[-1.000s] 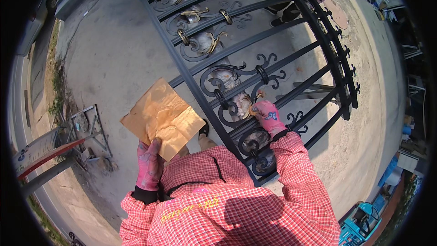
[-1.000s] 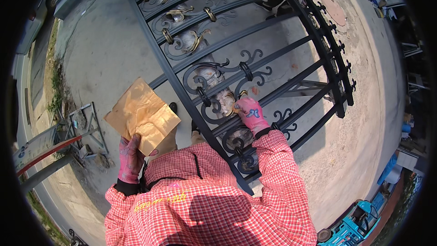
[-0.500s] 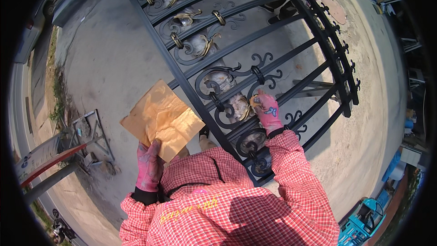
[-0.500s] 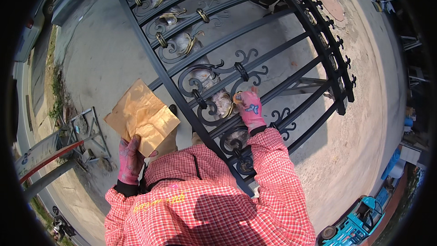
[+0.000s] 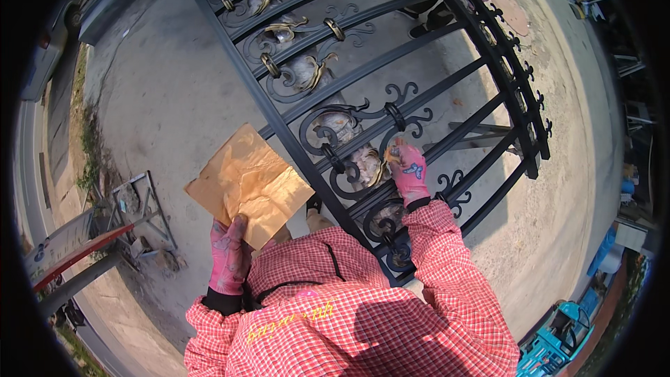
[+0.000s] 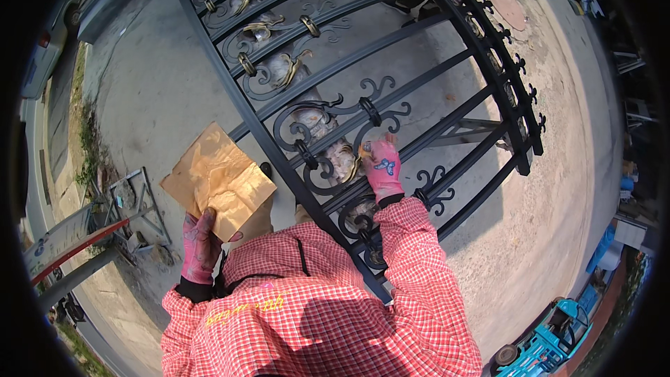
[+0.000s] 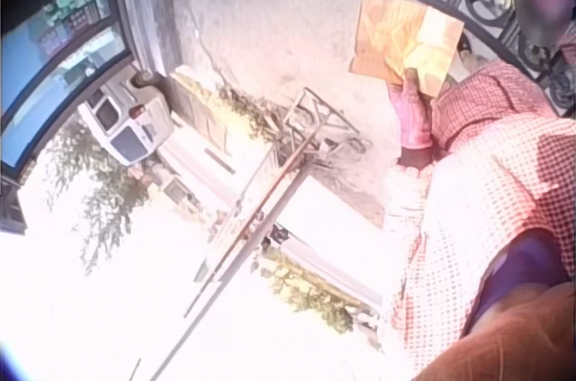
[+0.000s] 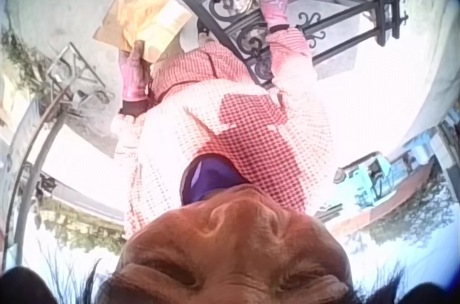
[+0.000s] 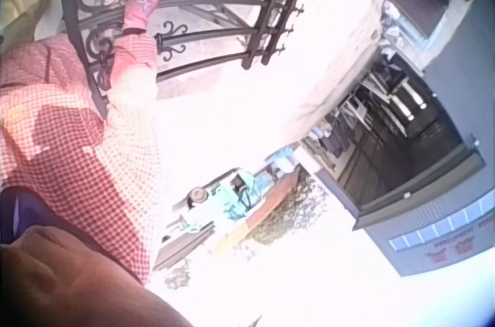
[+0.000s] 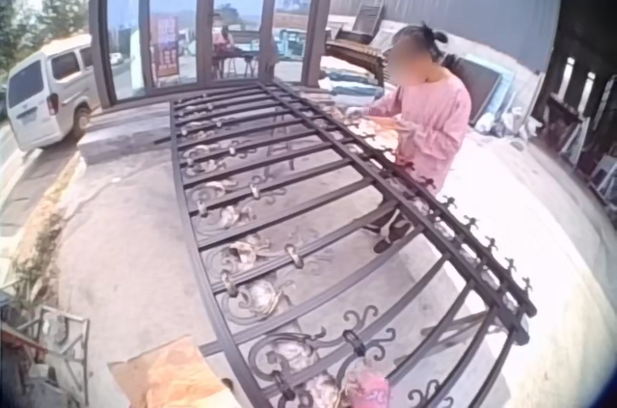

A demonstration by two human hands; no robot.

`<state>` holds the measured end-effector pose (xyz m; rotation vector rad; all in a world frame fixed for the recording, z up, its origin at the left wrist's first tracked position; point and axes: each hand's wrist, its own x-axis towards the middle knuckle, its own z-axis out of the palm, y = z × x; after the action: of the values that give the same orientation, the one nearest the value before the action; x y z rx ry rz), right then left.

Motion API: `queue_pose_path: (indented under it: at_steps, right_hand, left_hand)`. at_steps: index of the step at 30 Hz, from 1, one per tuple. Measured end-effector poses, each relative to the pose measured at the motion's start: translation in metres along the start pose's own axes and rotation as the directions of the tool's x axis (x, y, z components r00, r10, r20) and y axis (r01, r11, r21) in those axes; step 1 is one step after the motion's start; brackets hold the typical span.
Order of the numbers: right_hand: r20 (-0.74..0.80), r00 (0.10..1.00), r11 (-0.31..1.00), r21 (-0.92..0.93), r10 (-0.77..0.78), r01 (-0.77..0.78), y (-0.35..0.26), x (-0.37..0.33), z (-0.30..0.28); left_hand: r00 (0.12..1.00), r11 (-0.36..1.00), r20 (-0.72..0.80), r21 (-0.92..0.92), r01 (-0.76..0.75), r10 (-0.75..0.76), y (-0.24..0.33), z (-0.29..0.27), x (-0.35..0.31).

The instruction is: The person applies gold paint to the ornamental scrollwork on a black metal gate using a small brush. The person holds a brown paper sheet in the left hand to catch drips while painting individual decorative elements one at a time.

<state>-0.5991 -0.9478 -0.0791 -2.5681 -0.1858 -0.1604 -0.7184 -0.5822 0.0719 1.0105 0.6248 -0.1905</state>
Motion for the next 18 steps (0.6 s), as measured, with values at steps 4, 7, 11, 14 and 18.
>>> queue_pose_path:
  at_steps: [4,7,11,14,18]
  right_hand:
    - [-0.170,0.978,0.992,0.045,0.122,-0.116,0.001,0.013,-0.013]
    - [-0.006,0.998,0.998,-0.021,0.065,-0.065,0.003,0.010,-0.009]
    - [-0.142,0.976,0.986,-0.013,0.165,-0.168,0.007,0.026,-0.028]
    - [-0.072,0.931,0.871,0.384,0.359,-0.306,-0.027,0.050,-0.036]
    - [-0.084,0.991,0.962,0.264,0.101,-0.076,-0.053,0.097,-0.021]
  left_hand:
    - [0.999,0.999,-0.025,-0.017,-0.040,0.040,0.005,0.008,0.000]
    - [0.999,0.999,-0.017,0.011,-0.042,0.042,0.007,0.004,0.003]
    - [0.999,0.999,-0.007,-0.008,-0.032,0.032,0.013,-0.001,0.010]
    - [1.000,0.999,0.013,-0.030,-0.010,0.010,0.019,-0.007,0.022]
    - [0.999,0.999,0.029,-0.039,-0.015,0.017,0.032,-0.006,0.041]
